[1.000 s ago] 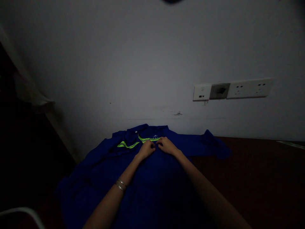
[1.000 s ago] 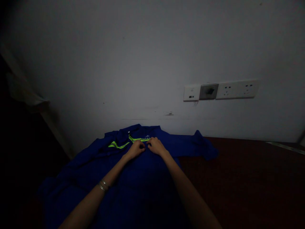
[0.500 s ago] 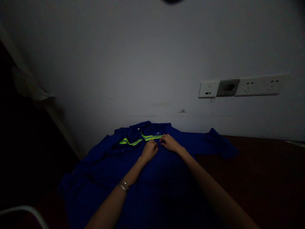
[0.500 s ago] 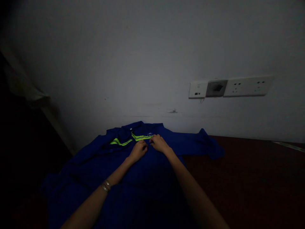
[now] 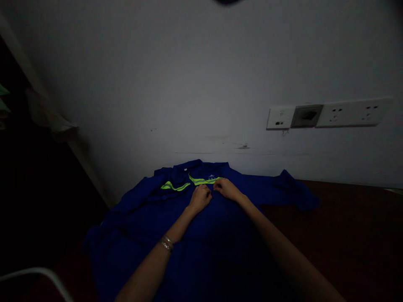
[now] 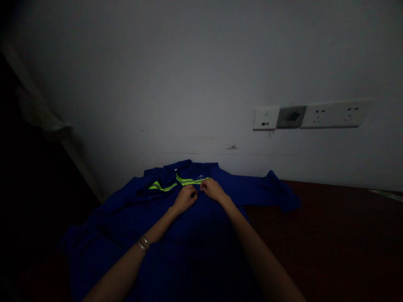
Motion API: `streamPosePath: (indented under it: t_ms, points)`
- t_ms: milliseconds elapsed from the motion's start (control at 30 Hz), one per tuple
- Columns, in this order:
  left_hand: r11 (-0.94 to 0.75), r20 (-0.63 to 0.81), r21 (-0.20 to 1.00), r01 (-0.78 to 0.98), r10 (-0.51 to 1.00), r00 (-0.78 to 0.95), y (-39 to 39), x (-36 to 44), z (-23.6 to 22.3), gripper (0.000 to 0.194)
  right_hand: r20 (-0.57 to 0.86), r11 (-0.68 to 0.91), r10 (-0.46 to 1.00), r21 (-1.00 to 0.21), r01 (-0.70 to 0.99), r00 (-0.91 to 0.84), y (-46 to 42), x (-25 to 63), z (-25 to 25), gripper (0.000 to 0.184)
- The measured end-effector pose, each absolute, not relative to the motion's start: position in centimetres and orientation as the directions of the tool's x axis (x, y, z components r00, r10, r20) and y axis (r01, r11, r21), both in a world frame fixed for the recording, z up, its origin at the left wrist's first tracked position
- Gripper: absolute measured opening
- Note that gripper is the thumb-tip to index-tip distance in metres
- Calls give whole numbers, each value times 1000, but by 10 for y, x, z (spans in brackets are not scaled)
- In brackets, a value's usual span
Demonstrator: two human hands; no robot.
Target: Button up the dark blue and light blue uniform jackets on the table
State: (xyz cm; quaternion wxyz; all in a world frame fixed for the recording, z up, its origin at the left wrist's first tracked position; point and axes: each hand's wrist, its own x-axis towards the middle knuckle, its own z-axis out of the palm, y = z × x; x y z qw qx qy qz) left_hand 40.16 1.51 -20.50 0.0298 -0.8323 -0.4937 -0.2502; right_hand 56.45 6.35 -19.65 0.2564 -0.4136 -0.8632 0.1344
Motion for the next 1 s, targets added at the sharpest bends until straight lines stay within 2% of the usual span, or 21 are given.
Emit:
streamPosePath:
  t_ms: [200,367,500,567,633,733,800,867,1000]
  points:
    - [-538,518,213,815,770,373,15,402,-204,12,328,544,833,-632,552,-446,72,565,-200,13]
    - [-566,550,223,794,745,377,14,401,-201,10,264,400,908,-779,483,-327,77,566,-201,12]
    - [-587,575,245,772,729,372,12,401,-196,11,244,343,933,-828,445,-265,82,567,-201,13]
    - [-580,593,333,743,742,313,10,405,-194,10,250,341,934,-837,428,-256,84,568,-200,13]
    - [-516,573,541,664,804,158,8,411,-190,8,259,340,935,-846,410,-241,86,569,-199,15]
    - [-285,341,888,361,935,-101,3,423,-185,14,262,324,941,-881,344,-215,88,571,-196,16]
    - [-117,133,987,111,980,-149,0,429,-183,18,257,306,945,-910,279,-201,87,571,-193,15]
    - [29,-45,993,-114,989,-138,-5,434,-181,18,245,291,948,-927,238,-202,86,570,-190,14]
    - [218,-290,880,-422,950,-114,-13,439,-179,19,212,272,948,-926,260,-237,83,566,-185,15]
